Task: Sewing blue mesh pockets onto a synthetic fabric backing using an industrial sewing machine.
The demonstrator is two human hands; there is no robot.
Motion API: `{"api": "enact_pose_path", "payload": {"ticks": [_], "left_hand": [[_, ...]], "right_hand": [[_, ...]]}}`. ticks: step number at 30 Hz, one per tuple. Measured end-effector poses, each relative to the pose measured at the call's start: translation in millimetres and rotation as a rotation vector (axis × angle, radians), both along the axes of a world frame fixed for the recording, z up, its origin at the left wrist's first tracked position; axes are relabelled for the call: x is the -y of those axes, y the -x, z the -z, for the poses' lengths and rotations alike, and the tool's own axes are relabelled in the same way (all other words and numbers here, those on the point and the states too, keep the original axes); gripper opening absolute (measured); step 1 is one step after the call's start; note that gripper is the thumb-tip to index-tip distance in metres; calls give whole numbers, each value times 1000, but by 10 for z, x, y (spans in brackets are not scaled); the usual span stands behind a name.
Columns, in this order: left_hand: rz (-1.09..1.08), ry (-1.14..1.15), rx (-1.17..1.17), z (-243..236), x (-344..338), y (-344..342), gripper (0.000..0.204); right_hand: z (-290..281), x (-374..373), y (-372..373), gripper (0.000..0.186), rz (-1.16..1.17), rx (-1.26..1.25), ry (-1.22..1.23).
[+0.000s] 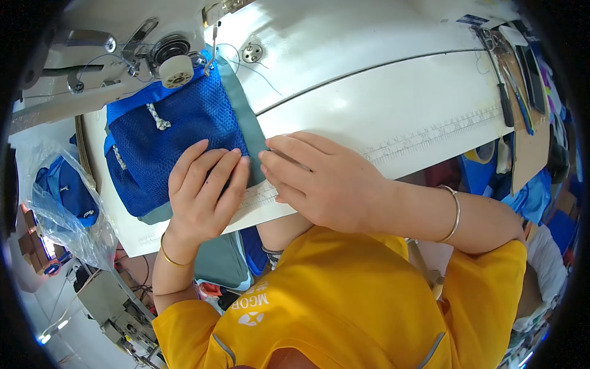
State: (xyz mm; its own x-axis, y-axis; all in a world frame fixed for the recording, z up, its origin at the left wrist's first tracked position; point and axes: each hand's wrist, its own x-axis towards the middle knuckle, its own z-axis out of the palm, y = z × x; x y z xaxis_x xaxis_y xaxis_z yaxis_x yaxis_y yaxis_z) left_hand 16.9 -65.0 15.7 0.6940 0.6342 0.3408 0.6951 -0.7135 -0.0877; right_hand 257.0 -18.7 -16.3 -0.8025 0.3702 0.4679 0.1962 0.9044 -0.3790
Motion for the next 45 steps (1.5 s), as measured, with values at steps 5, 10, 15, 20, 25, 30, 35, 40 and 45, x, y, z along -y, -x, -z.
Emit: {"api": "enact_pose_path", "payload": {"ticks": [5, 10, 15, 20, 25, 30, 35, 40, 45], "left_hand": [[-19, -10, 91, 96, 32, -5, 25], [-26, -66, 165, 152, 26, 0, 24], [-24, -66, 134, 124, 24, -24, 24], [-16, -58, 119, 128, 8, -42, 23], [-22, 1, 217, 143, -4, -27, 25], [-51, 33, 237, 111, 4, -25, 22], [-60, 17, 261, 113, -7, -25, 19], [-45, -19, 307, 166, -9, 7, 20], [-33, 4, 305, 152, -3, 11, 21]], "right_hand": [[20, -2, 19, 32, 3, -22, -3], [12, -20, 18, 31, -11, -25, -9], [16, -9, 18, 30, -3, -33, 32], [37, -9, 0, 38, -20, -4, 19], [6, -33, 19, 35, -37, -11, -20], [-17, -111, 90, 46, -8, 20, 43], [-54, -162, 99, 51, -64, 84, 9], [-112, -231, 98, 54, -110, 126, 43], [-124, -301, 129, 57, -140, 104, 44]]}}
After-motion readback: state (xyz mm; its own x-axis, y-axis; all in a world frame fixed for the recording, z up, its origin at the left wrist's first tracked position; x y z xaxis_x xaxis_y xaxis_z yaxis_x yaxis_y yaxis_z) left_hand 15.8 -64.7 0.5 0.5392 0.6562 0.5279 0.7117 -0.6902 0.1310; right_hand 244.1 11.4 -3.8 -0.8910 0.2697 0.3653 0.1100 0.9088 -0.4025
